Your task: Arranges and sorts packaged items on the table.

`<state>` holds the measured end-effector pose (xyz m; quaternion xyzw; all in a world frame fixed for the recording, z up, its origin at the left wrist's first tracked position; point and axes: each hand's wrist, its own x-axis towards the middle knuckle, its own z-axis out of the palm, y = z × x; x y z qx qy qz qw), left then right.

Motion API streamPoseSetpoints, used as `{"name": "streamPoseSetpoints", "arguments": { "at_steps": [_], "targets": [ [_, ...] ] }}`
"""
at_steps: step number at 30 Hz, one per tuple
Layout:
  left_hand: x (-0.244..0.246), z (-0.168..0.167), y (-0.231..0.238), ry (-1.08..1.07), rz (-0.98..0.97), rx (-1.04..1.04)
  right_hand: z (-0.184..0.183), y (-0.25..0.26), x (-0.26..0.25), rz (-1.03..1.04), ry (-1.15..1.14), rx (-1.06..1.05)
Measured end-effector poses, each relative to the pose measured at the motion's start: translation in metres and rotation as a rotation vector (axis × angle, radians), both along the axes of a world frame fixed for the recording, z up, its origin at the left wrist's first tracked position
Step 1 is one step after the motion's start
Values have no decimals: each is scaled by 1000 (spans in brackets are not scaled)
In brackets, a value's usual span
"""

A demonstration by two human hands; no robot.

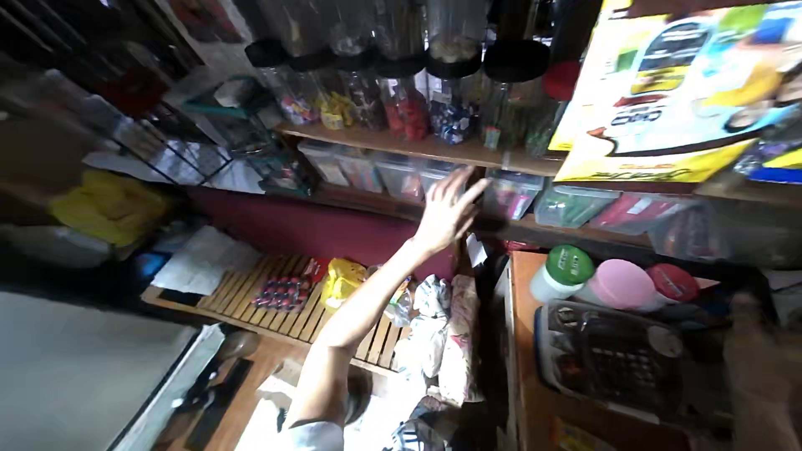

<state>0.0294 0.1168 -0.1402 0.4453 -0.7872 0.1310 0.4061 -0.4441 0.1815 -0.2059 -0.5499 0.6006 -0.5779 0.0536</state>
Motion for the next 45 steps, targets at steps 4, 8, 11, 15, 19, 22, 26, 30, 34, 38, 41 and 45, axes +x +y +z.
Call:
{"name": "streamPoseSetpoints", "arguments": {
  "at_steps": [4, 8, 11, 15, 19, 22, 26, 30, 34, 38, 41, 45],
  "targets": [
    [121, -32, 12, 315, 291, 292, -38, 104, 73, 49, -99, 135],
    [225, 1, -9, 422, 488, 216, -82, 188, 125, -89, -225, 318],
    [275, 6, -34, 376, 497, 225, -94, 229, 169, -219, -353, 401],
    [248, -12, -46, 342, 254, 211, -124, 255, 214, -285, -520, 332],
    [181, -89, 0, 146, 41, 378, -144, 282, 235, -319, -535, 321],
    [130, -155, 61, 77, -96, 705, -140, 305, 242, -379, -624, 358],
    [76, -228, 165, -6, -177, 1198, -143, 340, 236, -434, -653, 488],
    [48, -283, 257, -144, -354, 1595, -158, 382, 209, -547, -594, 701],
    [22, -298, 313, -299, -465, 1764, -168, 437, 176, -580, -603, 807],
    [-9, -296, 323, -306, -425, 1762, -196, 476, 139, -598, -478, 746],
    [-36, -291, 319, -212, -418, 1638, -199, 483, 111, -591, -355, 751],
    [-98, -269, 316, -110, -411, 1449, -199, 458, 80, -483, -220, 720]
  ]
}}
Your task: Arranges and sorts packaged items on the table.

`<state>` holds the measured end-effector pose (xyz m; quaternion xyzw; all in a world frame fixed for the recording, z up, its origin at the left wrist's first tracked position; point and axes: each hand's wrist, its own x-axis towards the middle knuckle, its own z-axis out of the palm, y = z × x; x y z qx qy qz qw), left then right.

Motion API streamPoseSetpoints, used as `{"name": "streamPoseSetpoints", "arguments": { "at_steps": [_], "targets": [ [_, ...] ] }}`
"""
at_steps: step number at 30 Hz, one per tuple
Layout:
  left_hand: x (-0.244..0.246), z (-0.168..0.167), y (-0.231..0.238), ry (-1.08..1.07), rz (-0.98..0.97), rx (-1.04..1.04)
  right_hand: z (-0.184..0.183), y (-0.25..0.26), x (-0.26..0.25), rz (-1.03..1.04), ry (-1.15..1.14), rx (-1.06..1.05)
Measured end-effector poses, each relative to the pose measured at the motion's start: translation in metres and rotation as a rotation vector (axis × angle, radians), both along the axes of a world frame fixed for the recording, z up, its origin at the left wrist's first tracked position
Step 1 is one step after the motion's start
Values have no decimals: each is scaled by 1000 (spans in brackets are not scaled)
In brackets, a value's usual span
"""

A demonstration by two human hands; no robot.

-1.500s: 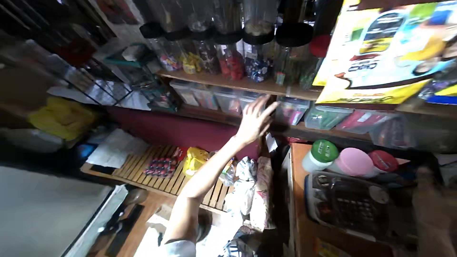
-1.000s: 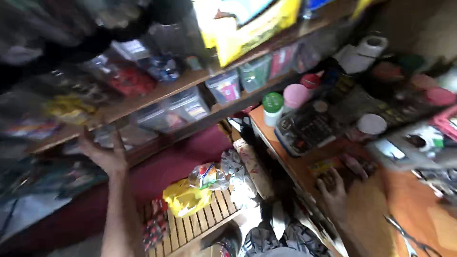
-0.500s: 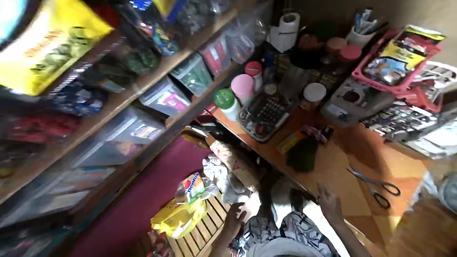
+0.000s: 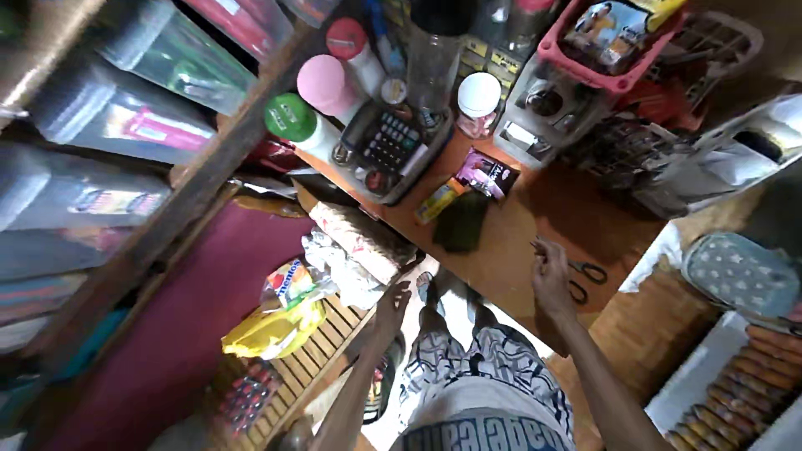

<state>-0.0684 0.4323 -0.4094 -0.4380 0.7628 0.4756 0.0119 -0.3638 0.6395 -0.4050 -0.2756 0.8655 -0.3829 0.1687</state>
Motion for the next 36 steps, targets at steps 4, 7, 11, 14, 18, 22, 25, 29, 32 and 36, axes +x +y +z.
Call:
{"name": "streamPoseSetpoints", "arguments": {
  "at_steps": [4, 7, 11, 14, 18, 22, 25, 29, 32, 36],
  "targets": [
    [-79, 4, -17, 163, 88, -214, 5, -54, -11, 178, -42, -24],
    [-139, 0, -38, 52, 98, -314, -3, -91, -12, 275, -122, -62],
    [-179, -19, -65, -194, -23, -382, -3, -129, -17, 287, -248, -48],
    [-179, -12, -75, -125, 12, -237, -4, -148, -25, 232, -381, 21],
    [-157, 27, -62, 213, 172, 365, 3, -157, -31, 179, -553, -111],
    [-140, 60, -18, 396, 469, 853, 24, -155, -28, 76, -1079, -428],
    [-134, 53, 3, 537, 518, 948, 42, -148, -24, 126, -1118, -430],
    [-133, 42, 24, 520, 274, 712, 58, -110, -22, 167, -932, -463],
    [-122, 37, 23, 448, 195, 538, 54, -87, -28, 78, -860, -388],
    [-81, 37, -4, 434, 340, 401, 21, -65, -40, 48, -590, -99]
  ]
}}
